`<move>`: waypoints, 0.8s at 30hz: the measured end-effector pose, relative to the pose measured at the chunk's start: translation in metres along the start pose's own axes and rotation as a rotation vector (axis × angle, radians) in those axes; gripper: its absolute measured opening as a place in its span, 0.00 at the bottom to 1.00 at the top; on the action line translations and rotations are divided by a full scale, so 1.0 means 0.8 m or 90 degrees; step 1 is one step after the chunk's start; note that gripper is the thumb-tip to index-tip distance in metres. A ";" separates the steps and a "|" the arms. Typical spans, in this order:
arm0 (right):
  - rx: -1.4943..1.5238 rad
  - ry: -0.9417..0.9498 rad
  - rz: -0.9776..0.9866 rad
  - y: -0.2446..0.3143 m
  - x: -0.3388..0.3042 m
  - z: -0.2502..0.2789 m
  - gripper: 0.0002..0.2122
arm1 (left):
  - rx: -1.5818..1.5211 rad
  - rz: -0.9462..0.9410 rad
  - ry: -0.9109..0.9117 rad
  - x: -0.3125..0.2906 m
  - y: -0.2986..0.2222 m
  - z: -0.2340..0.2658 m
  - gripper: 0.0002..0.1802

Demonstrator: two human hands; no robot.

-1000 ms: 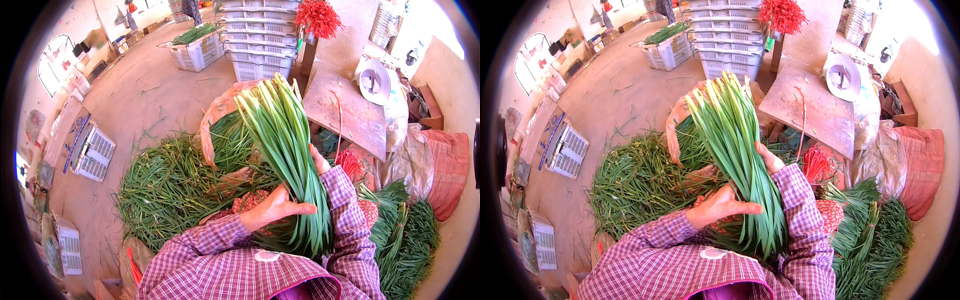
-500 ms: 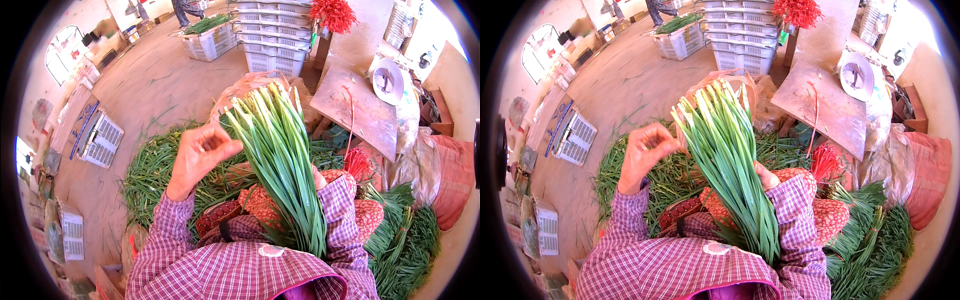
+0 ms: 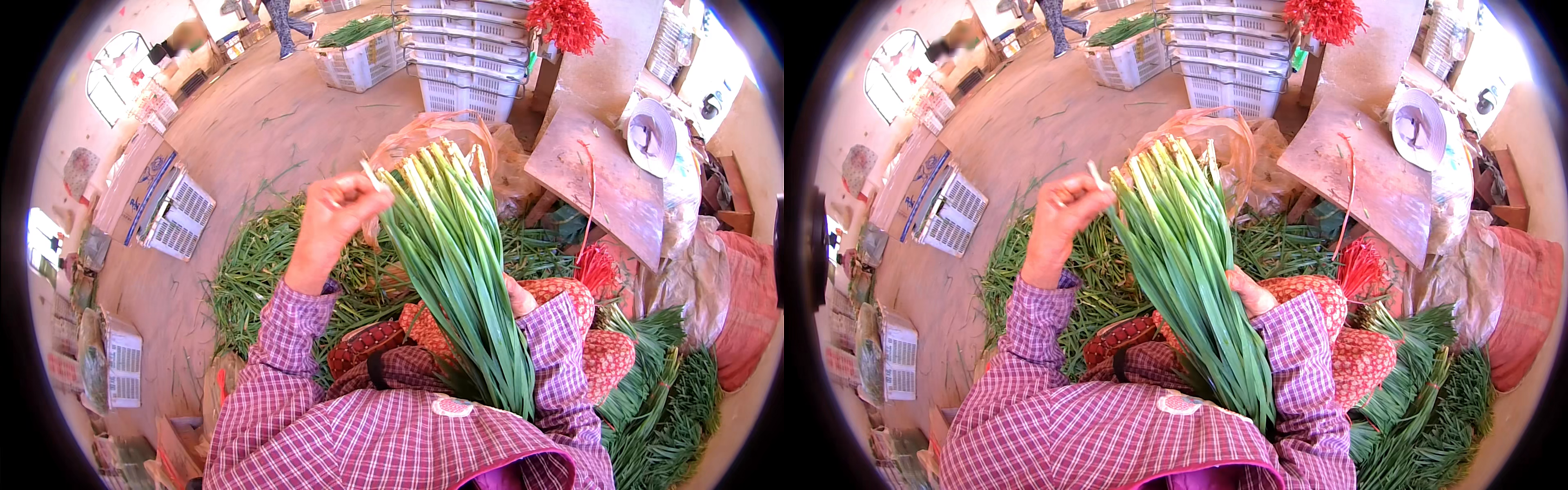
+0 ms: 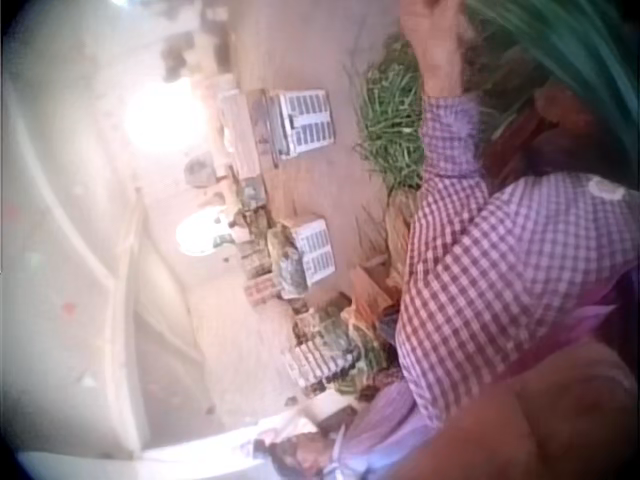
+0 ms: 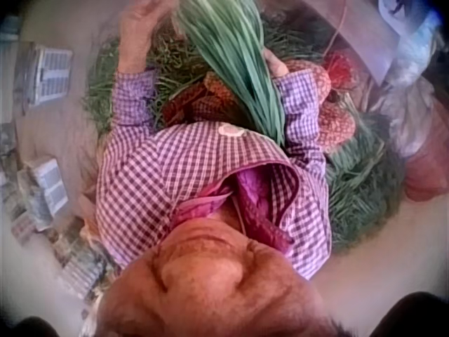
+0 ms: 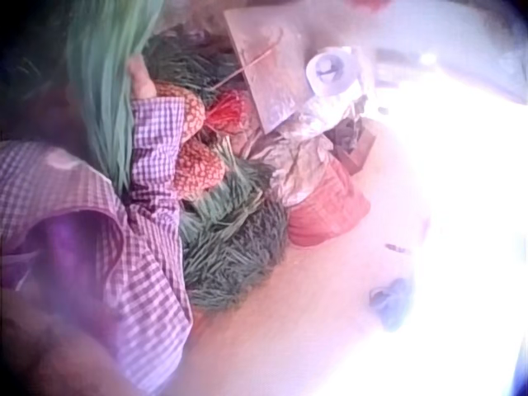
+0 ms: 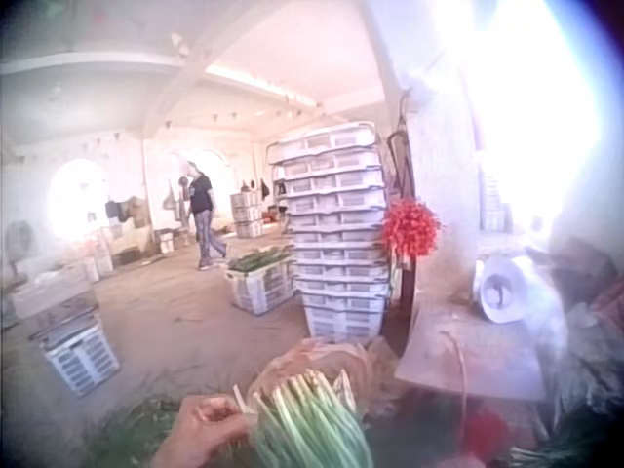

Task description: The person bundles green onions by hand, securing them with a red tie and picking through a pile to remove damaged pieces.

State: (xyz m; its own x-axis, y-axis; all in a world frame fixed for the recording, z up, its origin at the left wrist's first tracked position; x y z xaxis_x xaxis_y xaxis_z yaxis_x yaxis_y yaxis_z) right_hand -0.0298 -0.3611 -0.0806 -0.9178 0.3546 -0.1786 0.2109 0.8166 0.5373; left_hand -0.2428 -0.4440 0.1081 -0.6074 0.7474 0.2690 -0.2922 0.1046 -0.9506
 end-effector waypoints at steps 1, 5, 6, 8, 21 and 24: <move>0.002 0.019 -0.009 -0.003 0.002 -0.002 0.37 | -0.028 0.020 -0.041 0.005 0.000 0.016 0.06; -0.006 0.001 0.022 -0.006 0.003 0.005 0.37 | -0.327 -0.057 -0.197 0.047 0.005 0.117 0.08; -0.005 -0.001 0.017 -0.003 -0.001 0.014 0.37 | -0.263 -0.062 -0.239 0.069 0.015 0.153 0.10; -0.002 0.012 -0.006 -0.004 -0.002 0.006 0.37 | -0.048 -0.047 -0.370 0.106 0.058 0.266 0.16; -0.255 -0.024 -0.081 -0.010 0.016 -0.071 0.39 | -0.461 0.179 0.010 -0.026 0.118 -0.021 0.69; -0.348 -0.003 -0.064 -0.013 0.020 -0.079 0.43 | -0.628 0.152 0.138 -0.019 0.072 -0.066 0.71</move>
State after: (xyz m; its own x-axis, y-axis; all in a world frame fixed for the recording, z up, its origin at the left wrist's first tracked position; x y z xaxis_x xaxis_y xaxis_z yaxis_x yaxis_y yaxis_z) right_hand -0.0682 -0.3926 -0.0374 -0.9224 0.2905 -0.2544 -0.0843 0.4914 0.8668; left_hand -0.2120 -0.4147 0.0409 -0.3962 0.9108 0.1160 0.6125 0.3563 -0.7056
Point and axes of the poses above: each hand's wrist, its own x-axis towards the middle knuckle, its own z-axis out of the back of the hand, y = z × x, the point moved 7 cm from there along x, towards the middle knuckle, and after that the axes turned 11 degrees about -y, right-handed, at the moved point
